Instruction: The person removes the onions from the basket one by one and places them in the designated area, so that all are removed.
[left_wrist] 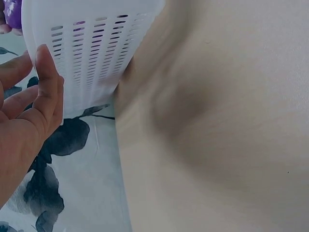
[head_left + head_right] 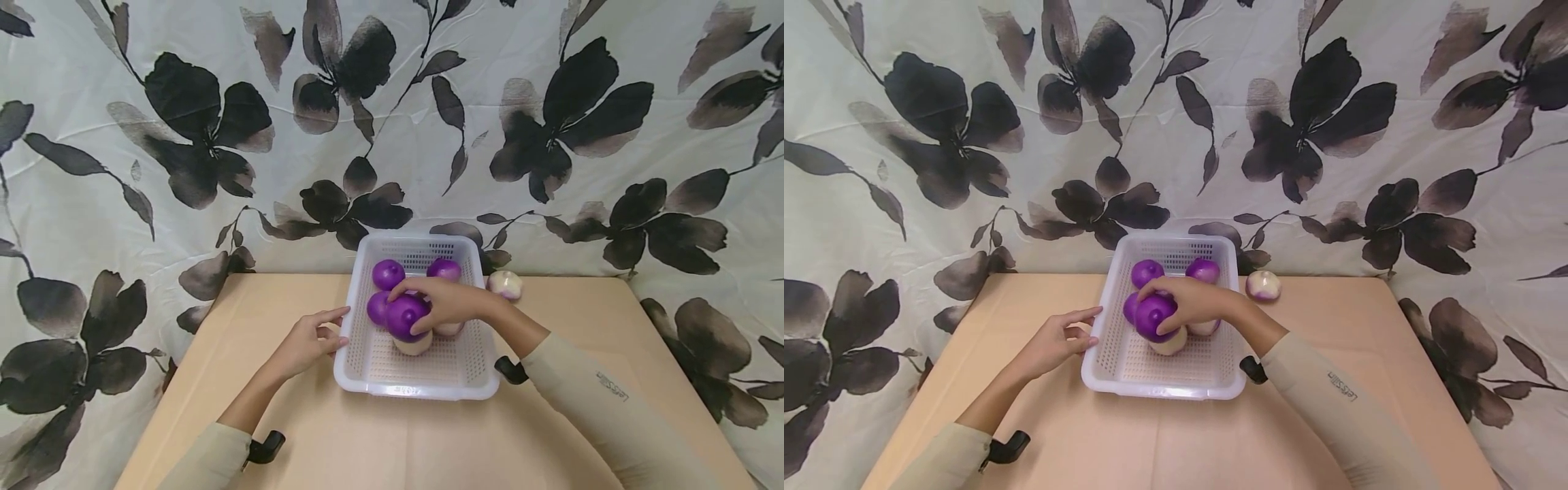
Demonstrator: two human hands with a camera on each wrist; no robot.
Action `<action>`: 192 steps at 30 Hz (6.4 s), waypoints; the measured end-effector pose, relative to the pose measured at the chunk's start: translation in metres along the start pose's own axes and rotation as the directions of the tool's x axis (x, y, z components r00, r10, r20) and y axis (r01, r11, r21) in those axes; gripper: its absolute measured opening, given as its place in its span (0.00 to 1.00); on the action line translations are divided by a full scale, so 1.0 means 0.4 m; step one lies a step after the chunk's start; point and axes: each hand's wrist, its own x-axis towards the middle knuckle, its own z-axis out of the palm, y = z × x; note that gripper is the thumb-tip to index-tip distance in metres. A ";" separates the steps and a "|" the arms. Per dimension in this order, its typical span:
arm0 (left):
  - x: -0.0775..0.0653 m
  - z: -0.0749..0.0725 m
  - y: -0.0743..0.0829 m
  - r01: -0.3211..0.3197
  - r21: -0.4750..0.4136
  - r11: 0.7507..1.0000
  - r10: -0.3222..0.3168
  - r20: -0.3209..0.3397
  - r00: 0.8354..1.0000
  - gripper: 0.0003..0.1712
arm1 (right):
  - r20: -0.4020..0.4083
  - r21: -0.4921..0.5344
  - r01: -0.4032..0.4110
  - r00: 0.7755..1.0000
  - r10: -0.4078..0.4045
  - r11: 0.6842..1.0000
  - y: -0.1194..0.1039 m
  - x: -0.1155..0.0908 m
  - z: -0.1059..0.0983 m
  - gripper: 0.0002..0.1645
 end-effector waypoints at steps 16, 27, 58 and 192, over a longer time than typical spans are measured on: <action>0.000 -0.001 0.003 -0.021 -0.005 1.000 0.021 0.011 1.000 0.35 | -0.218 0.250 0.005 0.975 0.051 0.968 0.084 -0.139 -0.053 0.38; 0.001 -0.002 -0.006 -0.024 -0.028 0.999 0.024 0.018 1.000 0.35 | -0.370 0.262 -0.045 0.918 0.143 0.964 0.211 -0.257 -0.085 0.39; 0.001 -0.006 0.005 -0.018 -0.004 1.000 0.018 0.010 1.000 0.35 | -0.557 0.386 -0.387 0.626 0.546 0.837 0.532 -0.402 -0.137 0.49; 0.008 0.000 -0.010 -0.013 -0.008 1.000 0.014 0.017 1.000 0.36 | -0.032 -0.057 -0.047 0.998 0.046 0.997 0.083 0.004 -0.017 0.41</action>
